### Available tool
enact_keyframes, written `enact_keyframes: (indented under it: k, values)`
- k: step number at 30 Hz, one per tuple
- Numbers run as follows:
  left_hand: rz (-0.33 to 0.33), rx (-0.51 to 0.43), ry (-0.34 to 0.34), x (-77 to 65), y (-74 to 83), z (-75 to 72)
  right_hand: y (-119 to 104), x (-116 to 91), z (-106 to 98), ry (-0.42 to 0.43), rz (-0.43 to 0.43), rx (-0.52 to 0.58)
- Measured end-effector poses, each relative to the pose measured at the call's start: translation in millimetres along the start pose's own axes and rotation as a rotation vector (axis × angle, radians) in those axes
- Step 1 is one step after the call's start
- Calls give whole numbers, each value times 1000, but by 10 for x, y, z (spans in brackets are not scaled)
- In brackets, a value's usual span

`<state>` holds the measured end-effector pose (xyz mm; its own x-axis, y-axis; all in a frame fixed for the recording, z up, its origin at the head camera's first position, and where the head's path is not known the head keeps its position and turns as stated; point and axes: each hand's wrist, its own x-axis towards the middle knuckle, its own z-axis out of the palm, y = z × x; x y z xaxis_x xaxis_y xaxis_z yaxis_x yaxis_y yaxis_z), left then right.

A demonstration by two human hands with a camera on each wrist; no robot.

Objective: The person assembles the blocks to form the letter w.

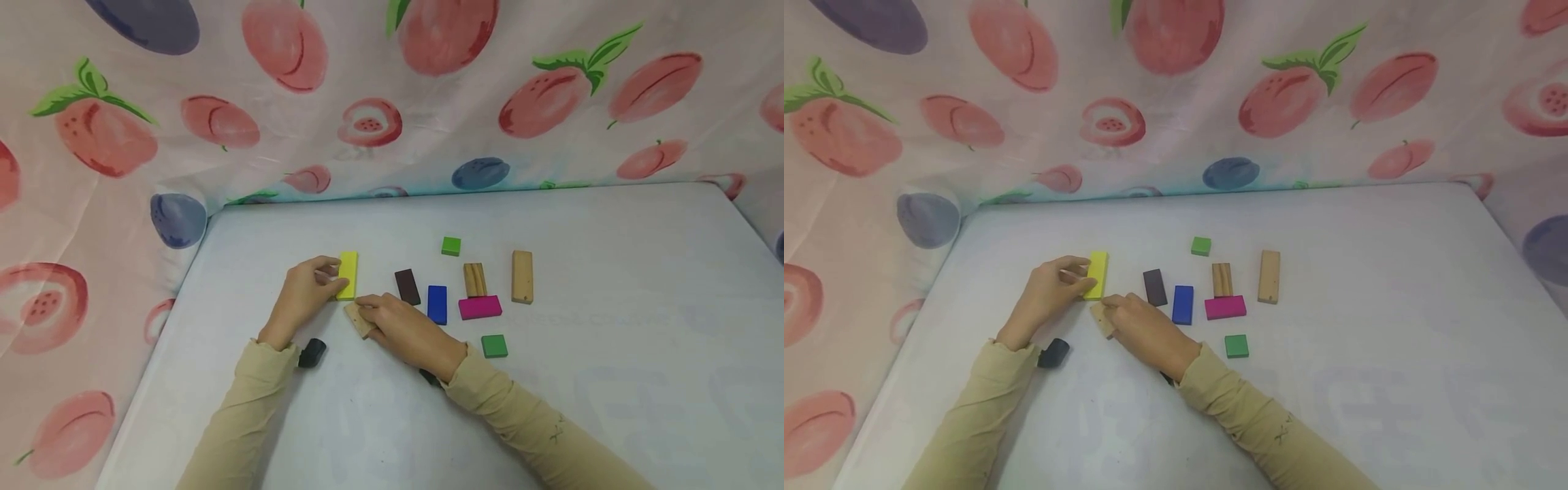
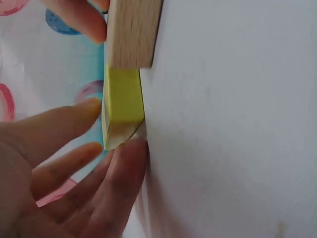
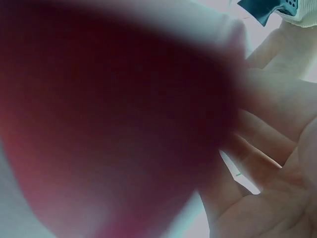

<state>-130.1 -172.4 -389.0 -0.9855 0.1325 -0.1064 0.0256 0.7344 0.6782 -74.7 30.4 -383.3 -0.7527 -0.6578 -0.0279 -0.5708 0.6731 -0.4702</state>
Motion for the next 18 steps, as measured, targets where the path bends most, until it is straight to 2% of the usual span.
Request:
enact_keyframes:
  k: [9, 18]
  values:
    - [104, -27, -2, 75, -46, -19, -3, -10, -15, -11, -13, -42]
    - [143, -22, -51, 114, -71, 6, 17, -16, -3, -4, -48, -55]
